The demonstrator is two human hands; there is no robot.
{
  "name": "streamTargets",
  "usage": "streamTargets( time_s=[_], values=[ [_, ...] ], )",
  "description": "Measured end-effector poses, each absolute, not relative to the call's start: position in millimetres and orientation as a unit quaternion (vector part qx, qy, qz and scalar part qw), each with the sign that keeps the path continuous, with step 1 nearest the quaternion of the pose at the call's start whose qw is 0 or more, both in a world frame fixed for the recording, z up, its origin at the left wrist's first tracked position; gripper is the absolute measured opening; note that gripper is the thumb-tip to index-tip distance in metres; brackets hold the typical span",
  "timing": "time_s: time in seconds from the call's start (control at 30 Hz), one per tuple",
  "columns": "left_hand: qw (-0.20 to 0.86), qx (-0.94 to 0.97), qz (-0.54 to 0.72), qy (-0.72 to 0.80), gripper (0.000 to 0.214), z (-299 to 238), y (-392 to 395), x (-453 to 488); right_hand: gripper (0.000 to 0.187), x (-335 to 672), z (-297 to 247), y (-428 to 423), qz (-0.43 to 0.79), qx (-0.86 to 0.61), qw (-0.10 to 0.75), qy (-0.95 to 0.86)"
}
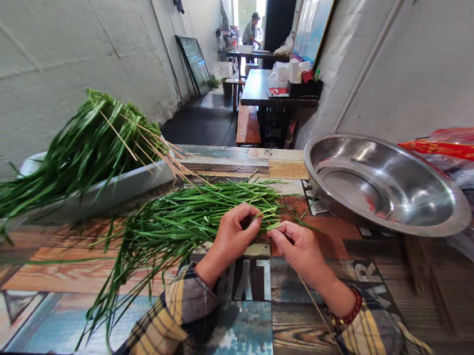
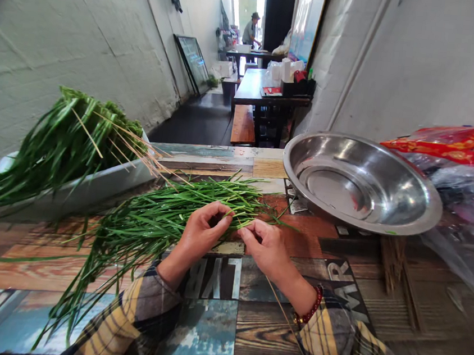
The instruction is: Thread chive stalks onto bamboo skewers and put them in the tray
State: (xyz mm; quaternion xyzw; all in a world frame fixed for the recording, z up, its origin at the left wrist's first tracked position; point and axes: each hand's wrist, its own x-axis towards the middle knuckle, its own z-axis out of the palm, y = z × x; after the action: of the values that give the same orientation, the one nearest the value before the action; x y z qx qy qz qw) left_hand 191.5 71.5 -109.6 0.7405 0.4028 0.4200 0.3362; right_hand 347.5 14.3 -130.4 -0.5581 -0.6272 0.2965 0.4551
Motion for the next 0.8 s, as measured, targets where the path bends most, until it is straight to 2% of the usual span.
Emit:
streamTargets(
  time_s=[0.8],
  values=[
    [0.426, 0.709, 0.4, 0.396, 0.018, -111.0, 73.1, 189.4, 0.023, 347.1, -127.1, 12.9, 0.283, -0.551, 0.451, -0.643]
  ],
)
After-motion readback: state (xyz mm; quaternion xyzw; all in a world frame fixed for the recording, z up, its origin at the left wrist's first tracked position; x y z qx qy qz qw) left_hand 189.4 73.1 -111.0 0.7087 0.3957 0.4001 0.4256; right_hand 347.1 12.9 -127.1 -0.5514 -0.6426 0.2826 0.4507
